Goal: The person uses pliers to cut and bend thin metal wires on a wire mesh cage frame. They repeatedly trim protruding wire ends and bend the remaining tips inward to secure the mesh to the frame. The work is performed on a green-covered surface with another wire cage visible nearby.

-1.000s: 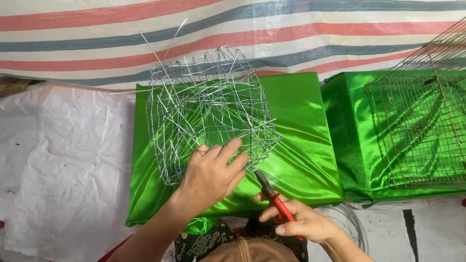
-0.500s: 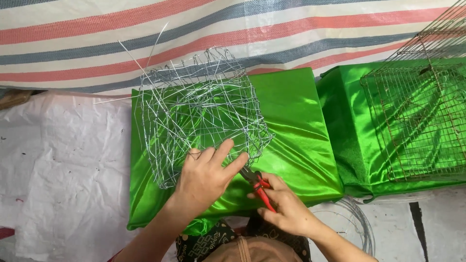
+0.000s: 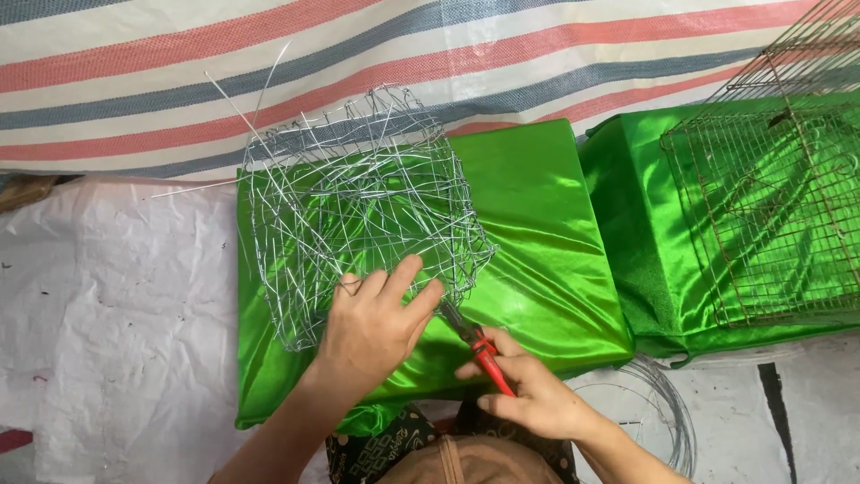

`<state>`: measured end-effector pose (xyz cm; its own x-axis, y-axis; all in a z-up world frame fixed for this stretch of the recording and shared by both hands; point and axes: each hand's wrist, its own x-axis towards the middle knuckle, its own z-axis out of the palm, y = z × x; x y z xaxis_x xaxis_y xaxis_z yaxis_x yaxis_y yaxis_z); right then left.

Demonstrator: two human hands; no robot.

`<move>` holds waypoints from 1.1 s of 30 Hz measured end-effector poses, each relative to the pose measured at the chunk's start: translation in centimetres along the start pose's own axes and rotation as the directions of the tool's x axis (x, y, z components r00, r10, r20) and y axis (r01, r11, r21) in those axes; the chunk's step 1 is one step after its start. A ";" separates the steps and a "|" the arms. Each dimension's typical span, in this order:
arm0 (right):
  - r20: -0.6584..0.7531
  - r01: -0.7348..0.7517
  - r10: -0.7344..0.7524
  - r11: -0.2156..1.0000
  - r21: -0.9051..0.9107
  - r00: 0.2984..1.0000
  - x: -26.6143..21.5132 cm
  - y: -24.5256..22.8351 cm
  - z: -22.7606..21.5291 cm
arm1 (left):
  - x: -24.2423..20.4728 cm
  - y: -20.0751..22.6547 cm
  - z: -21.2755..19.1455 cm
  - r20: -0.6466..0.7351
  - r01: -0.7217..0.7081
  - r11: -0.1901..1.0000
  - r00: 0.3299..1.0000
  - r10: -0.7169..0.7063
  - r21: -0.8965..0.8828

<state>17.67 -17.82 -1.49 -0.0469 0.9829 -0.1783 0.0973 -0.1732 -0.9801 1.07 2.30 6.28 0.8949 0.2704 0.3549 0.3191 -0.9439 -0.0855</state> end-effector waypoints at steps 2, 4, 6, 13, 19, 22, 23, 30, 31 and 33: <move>0.041 -0.002 0.000 0.999 0.053 0.999 0.3 -0.4 -0.4 | 0.0 0.0 -0.1 -0.008 -0.003 1.000 1.000 0.004 0.021; 0.086 -0.007 -0.002 0.995 0.103 0.996 0.8 -1.0 -0.7 | -0.1 0.0 0.0 -0.017 -0.002 0.999 1.000 0.002 0.043; 0.143 -0.093 0.064 0.974 0.208 0.988 1.1 -1.7 -0.9 | -0.1 0.0 0.2 -0.025 -0.003 1.000 1.000 0.004 0.031; 0.254 -0.078 0.035 0.984 0.161 0.966 2.3 -1.9 -2.6 | 0.0 0.2 0.5 -0.037 0.017 0.999 0.999 -0.016 0.044; 0.397 -0.189 0.043 0.922 0.338 0.917 2.3 -1.0 -3.8 | 0.0 0.3 0.6 -0.024 0.032 0.998 0.999 -0.031 0.056; 0.372 -0.097 0.021 0.978 0.185 0.928 2.5 -2.2 -4.4 | 0.1 0.4 0.8 0.007 0.052 0.998 0.999 -0.052 0.024; 0.389 -0.113 0.035 0.978 0.178 0.921 2.5 -2.4 -4.5 | 0.2 0.4 0.7 -0.030 0.059 0.998 0.998 -0.059 -0.001; 0.394 -0.130 0.038 0.969 0.208 0.918 2.8 -3.7 -6.0 | 0.3 0.6 0.9 -0.038 0.082 0.997 0.996 -0.083 -0.013; 0.395 -0.129 0.038 0.970 0.207 0.918 2.7 -3.7 -6.2 | 0.4 0.7 0.8 -0.039 0.084 0.996 0.996 -0.085 -0.013; 0.440 -0.261 0.140 0.938 0.228 0.887 2.6 -3.5 -6.4 | 0.5 0.8 0.8 -0.045 0.090 0.995 0.995 -0.092 -0.053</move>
<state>23.59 -14.21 2.03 -0.4658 0.8197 -0.3335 -0.1234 -0.4333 -0.8927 2.04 1.85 5.64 0.8467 0.3475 0.4030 0.3811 -0.9245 -0.0037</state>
